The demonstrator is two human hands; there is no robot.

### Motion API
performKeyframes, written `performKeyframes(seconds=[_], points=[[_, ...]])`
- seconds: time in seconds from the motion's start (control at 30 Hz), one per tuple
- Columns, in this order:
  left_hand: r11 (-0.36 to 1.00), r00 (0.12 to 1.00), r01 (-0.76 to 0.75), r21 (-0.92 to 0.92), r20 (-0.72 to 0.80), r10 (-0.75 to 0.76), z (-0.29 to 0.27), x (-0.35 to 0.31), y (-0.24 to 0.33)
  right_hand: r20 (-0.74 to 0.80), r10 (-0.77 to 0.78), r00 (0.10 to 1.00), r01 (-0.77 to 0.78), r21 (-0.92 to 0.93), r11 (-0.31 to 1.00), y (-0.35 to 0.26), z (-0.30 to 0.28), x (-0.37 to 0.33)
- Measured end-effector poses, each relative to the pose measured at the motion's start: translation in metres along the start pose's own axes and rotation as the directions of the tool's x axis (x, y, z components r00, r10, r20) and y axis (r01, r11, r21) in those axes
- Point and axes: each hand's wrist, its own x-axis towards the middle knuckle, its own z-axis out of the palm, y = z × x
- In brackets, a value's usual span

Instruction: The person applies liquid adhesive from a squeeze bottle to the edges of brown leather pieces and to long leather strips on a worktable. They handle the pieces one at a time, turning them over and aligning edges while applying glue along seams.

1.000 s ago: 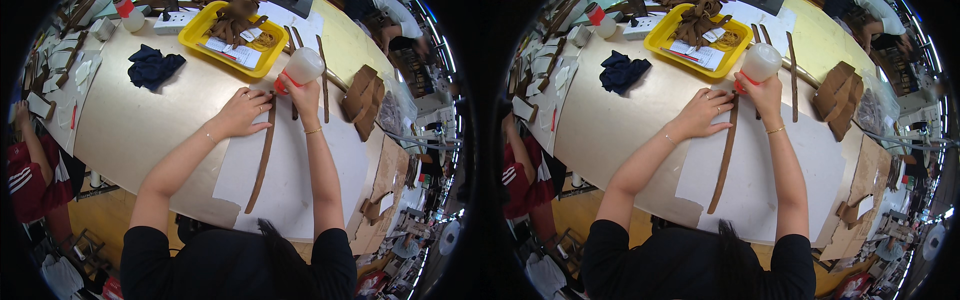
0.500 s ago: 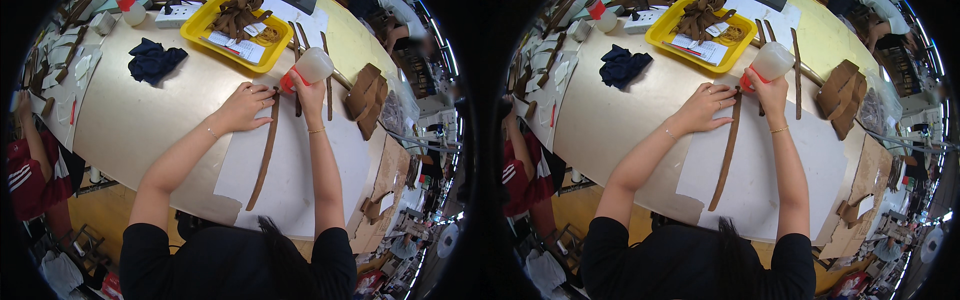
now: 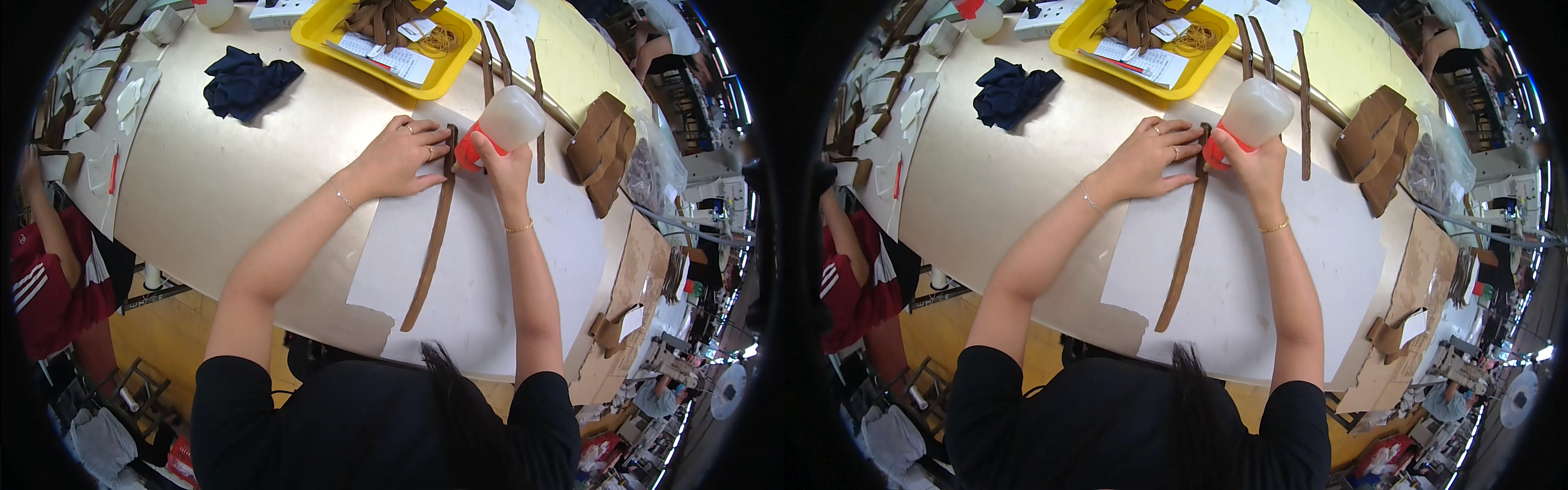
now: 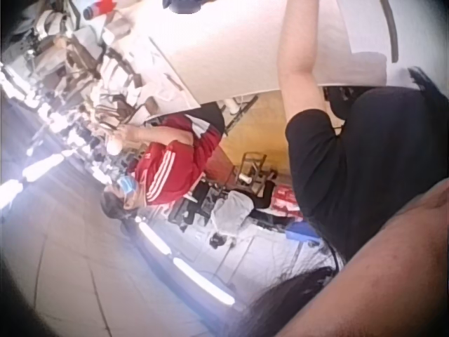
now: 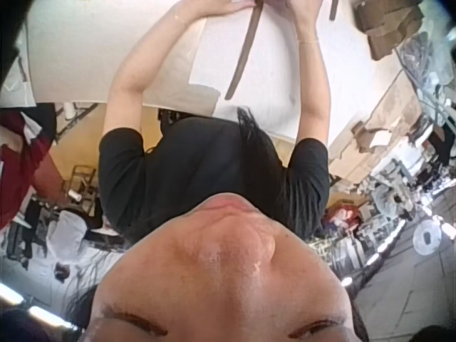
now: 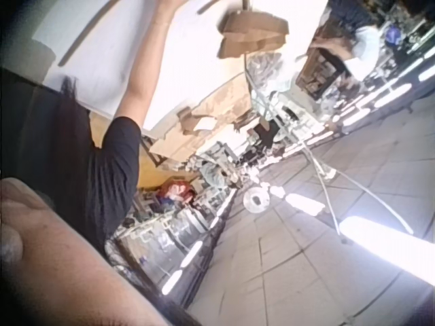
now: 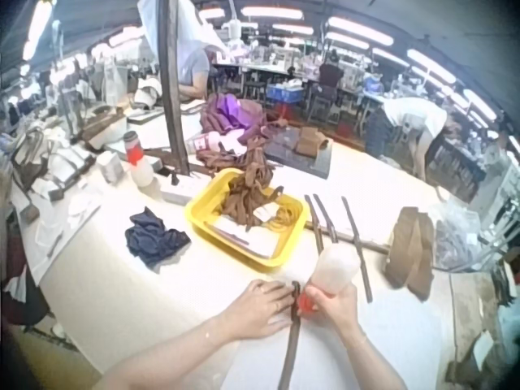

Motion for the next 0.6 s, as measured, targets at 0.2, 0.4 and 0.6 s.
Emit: performKeyframes(seconds=[0.2, 0.4, 0.6], points=[[1.000, 1.000, 0.007, -0.002, 0.009, -0.007, 0.000, -0.001, 0.001, 0.031, -0.002, 1.000, 0.000, 0.045, 0.999, -0.002, -0.002, -0.021], [1.000, 1.000, 0.007, 0.014, 0.009, -0.007, 0.003, -0.001, -0.001, 0.066, 0.049, 0.997, -0.055, 0.097, 0.994, -0.007, -0.005, -0.043], [1.000, 1.000, 0.001, 0.021, 0.001, -0.001, 0.003, -0.002, 0.000, 0.052, 0.050, 0.997, -0.058, 0.156, 0.986, -0.004, -0.004, -0.066]])
